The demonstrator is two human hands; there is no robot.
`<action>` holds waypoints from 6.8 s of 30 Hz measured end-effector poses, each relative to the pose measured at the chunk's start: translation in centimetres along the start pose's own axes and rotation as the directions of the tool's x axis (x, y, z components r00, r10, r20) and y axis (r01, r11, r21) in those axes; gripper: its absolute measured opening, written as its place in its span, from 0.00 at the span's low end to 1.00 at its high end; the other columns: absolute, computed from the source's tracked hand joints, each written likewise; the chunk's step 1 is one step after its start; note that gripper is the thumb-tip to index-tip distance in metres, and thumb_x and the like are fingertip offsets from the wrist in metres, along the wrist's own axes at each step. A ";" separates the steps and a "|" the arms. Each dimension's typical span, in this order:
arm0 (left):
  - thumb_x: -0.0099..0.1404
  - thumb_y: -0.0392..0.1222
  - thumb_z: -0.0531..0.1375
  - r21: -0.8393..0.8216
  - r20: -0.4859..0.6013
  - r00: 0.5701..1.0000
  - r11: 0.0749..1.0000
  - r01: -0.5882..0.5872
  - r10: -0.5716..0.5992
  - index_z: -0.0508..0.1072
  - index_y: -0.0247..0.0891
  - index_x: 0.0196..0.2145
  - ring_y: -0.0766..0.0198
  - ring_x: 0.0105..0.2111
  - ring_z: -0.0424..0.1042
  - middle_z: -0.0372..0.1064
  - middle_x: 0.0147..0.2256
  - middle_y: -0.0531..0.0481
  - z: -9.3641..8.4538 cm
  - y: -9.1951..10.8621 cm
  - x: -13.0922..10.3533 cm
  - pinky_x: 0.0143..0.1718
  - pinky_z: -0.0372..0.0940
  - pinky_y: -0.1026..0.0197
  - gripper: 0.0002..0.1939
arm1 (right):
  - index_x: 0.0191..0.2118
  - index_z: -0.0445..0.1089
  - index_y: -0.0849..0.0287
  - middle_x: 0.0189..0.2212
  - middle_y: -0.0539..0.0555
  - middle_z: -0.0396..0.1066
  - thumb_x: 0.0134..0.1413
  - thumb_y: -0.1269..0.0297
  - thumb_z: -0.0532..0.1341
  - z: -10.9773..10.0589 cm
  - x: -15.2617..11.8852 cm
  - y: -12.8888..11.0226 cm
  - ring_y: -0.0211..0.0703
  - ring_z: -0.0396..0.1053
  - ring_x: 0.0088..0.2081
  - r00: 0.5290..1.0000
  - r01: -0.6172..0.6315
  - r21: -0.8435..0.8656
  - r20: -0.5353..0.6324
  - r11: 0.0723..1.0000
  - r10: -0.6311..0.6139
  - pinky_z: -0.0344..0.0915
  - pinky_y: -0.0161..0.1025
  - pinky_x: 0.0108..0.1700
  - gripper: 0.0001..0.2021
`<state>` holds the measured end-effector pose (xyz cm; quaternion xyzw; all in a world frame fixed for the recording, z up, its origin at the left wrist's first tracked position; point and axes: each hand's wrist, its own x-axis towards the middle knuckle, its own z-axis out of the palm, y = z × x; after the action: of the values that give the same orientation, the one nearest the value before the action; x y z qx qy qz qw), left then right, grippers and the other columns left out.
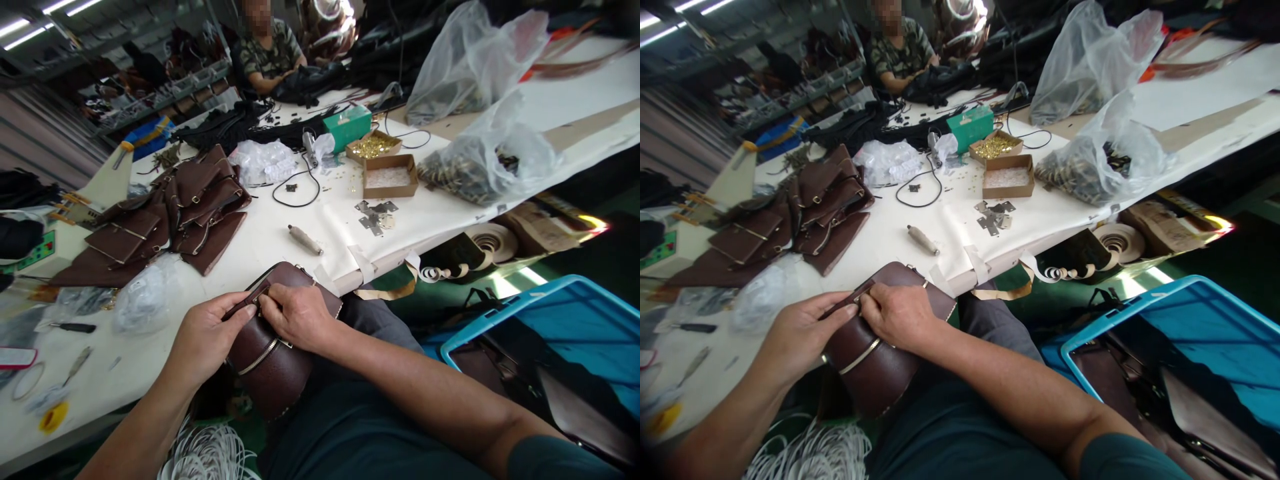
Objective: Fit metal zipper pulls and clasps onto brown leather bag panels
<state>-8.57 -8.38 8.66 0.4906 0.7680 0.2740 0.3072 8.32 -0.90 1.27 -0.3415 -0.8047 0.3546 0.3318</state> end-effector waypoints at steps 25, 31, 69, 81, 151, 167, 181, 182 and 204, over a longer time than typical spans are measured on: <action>0.77 0.37 0.54 0.887 -0.086 0.724 0.383 -0.257 0.684 0.77 0.34 0.52 0.54 0.36 0.77 0.75 0.37 0.44 -1.6 2.8 -6.3 0.33 0.74 0.53 0.14 | 0.39 0.79 0.53 0.36 0.54 0.78 0.49 0.49 0.77 2.2 0.8 -4.1 0.49 0.75 0.39 0.963 -0.224 0.893 0.141 0.389 0.231 0.74 0.44 0.44 0.17; 0.74 0.42 0.60 0.891 0.000 0.806 0.366 -0.269 0.592 0.75 0.30 0.44 0.54 0.36 0.78 0.76 0.37 0.40 2.0 2.2 -6.4 0.31 0.69 0.53 0.11 | 0.38 0.79 0.50 0.35 0.52 0.77 0.43 0.47 0.78 4.4 -1.1 -0.9 0.47 0.75 0.34 0.892 -0.394 0.890 0.310 0.228 0.330 0.75 0.41 0.34 0.19; 0.66 0.56 0.68 0.494 0.175 0.626 0.482 -0.724 0.760 0.74 0.40 0.62 0.40 0.66 0.69 0.75 0.62 0.37 9.8 -9.2 2.2 0.68 0.59 0.36 0.32 | 0.31 0.68 0.57 0.22 0.45 0.67 0.46 0.60 0.72 4.6 -5.9 7.1 0.35 0.61 0.25 0.594 -0.432 0.901 0.250 0.041 0.764 0.58 0.34 0.29 0.13; 0.60 0.60 0.72 0.379 0.075 0.621 0.554 -0.741 0.780 0.77 0.44 0.59 0.42 0.65 0.69 0.73 0.65 0.43 10.9 -10.7 3.0 0.69 0.57 0.38 0.33 | 0.54 0.79 0.53 0.47 0.55 0.80 0.64 0.61 0.65 -12.2 2.3 13.7 0.45 0.77 0.41 0.884 -0.467 -0.396 -0.181 0.791 0.432 0.70 0.40 0.47 0.15; 0.65 0.58 0.67 0.385 0.210 0.673 0.572 -0.724 0.709 0.76 0.38 0.61 0.42 0.68 0.62 0.73 0.62 0.36 9.7 -10.1 3.4 0.73 0.50 0.36 0.32 | 0.32 0.57 0.52 0.24 0.43 0.59 0.56 0.40 0.69 2.0 9.3 5.7 0.33 0.57 0.19 0.842 -0.362 0.806 0.068 0.468 0.535 0.57 0.34 0.20 0.25; 0.67 0.57 0.65 0.382 0.196 0.685 0.588 -0.713 0.702 0.77 0.34 0.60 0.39 0.68 0.63 0.72 0.60 0.32 10.0 -10.3 3.2 0.74 0.49 0.33 0.31 | 0.26 0.58 0.53 0.19 0.44 0.61 0.65 0.53 0.62 2.3 5.4 3.3 0.35 0.57 0.19 0.944 -0.250 0.622 -0.013 0.742 0.329 0.57 0.36 0.24 0.19; 0.66 0.53 0.66 0.345 0.177 0.657 0.579 -0.738 0.733 0.73 0.31 0.58 0.39 0.69 0.62 0.71 0.59 0.32 10.1 -10.7 3.2 0.75 0.48 0.34 0.29 | 0.28 0.61 0.53 0.24 0.47 0.64 0.68 0.55 0.64 1.2 3.5 2.6 0.39 0.62 0.24 0.988 0.097 0.680 -0.153 0.727 0.011 0.61 0.40 0.29 0.18; 0.65 0.52 0.66 0.343 0.177 0.664 0.587 -0.734 0.727 0.73 0.31 0.59 0.39 0.69 0.62 0.71 0.59 0.32 10.1 -10.6 3.2 0.75 0.49 0.34 0.30 | 0.28 0.62 0.53 0.24 0.48 0.64 0.68 0.56 0.64 1.4 3.2 2.8 0.39 0.62 0.25 0.990 0.099 0.666 -0.141 0.739 -0.005 0.62 0.40 0.30 0.17; 0.63 0.49 0.68 0.503 0.201 0.645 0.487 -0.714 0.738 0.78 0.30 0.55 0.39 0.66 0.66 0.75 0.57 0.31 9.7 -8.4 1.5 0.73 0.56 0.36 0.27 | 0.33 0.75 0.59 0.23 0.47 0.68 0.48 0.45 0.73 2.1 -8.3 7.8 0.39 0.62 0.25 0.781 -0.611 0.412 0.175 0.676 0.600 0.58 0.37 0.28 0.20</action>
<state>-6.80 -8.96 -4.13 0.8271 0.5390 0.1595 -0.0045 13.69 -4.08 -8.45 -0.4980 -0.5462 0.6236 0.2546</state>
